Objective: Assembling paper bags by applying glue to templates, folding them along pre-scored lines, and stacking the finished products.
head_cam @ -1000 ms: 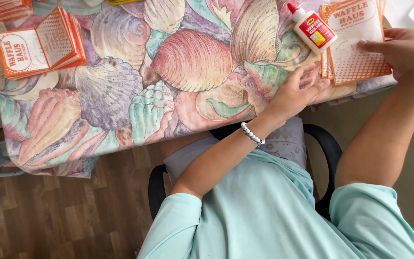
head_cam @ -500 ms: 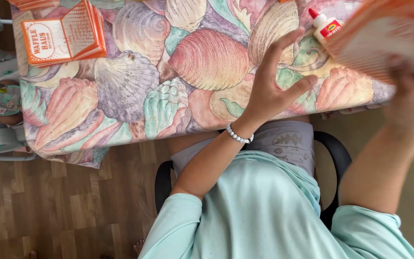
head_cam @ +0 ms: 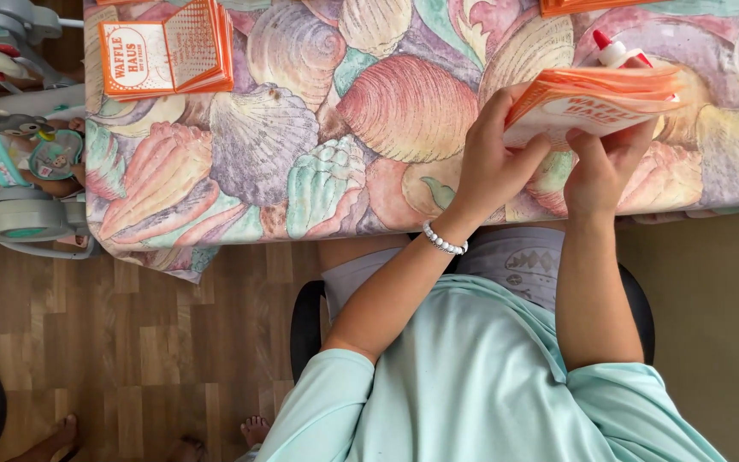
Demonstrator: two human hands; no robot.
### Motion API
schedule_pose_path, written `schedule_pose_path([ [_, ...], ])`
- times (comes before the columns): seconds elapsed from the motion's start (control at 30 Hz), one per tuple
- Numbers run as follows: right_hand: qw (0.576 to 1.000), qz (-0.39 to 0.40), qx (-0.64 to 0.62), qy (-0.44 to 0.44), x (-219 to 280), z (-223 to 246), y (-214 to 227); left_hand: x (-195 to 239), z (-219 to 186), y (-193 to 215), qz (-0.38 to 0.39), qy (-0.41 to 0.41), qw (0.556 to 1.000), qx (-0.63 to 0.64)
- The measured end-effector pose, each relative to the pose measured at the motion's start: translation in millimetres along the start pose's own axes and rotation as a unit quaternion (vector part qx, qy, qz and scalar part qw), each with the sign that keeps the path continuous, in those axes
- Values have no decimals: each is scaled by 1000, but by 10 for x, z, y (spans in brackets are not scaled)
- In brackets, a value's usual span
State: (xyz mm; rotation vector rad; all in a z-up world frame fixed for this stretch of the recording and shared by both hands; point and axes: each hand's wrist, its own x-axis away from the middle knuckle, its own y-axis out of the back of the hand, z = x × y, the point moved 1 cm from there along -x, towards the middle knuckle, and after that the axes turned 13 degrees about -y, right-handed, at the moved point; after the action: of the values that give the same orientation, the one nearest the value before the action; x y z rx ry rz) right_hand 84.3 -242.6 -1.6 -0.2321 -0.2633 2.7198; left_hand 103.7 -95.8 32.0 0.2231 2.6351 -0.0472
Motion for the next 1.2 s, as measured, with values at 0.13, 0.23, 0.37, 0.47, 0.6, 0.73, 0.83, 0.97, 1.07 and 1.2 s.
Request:
schedule_pose_path([
  [0.13,998,45,40,16,0,61,-106,22,112,-101,-8,-26,1000,-3],
  [0.23,999,23,-10,27,-34,50,-41,56,131,-120,-36,23,999,-8],
  [0.37,987,37,120,100,64,220,-227,74,39,-121,-40,-10,999,-13],
  [0.47,998,0,41,50,69,113,-80,44,-133,-70,-64,15,998,4],
  [0.6,999,32,27,19,185,13,-7,94,-117,-70,-56,-14,998,-6],
  [0.73,998,-10,63,2,263,-71,25,171,-33,-41,-53,7,998,-15],
  [0.83,996,3,86,-6,294,-183,84,217,-82,-51,-58,-18,997,-38],
  [0.97,994,82,59,38,126,-479,322,255,54,4,-109,-37,993,24],
  [1.07,995,80,62,2,139,-453,388,235,82,30,-98,-46,994,15],
  [1.2,994,100,41,-3,15,155,363,43,124,166,-20,-9,1000,3],
])
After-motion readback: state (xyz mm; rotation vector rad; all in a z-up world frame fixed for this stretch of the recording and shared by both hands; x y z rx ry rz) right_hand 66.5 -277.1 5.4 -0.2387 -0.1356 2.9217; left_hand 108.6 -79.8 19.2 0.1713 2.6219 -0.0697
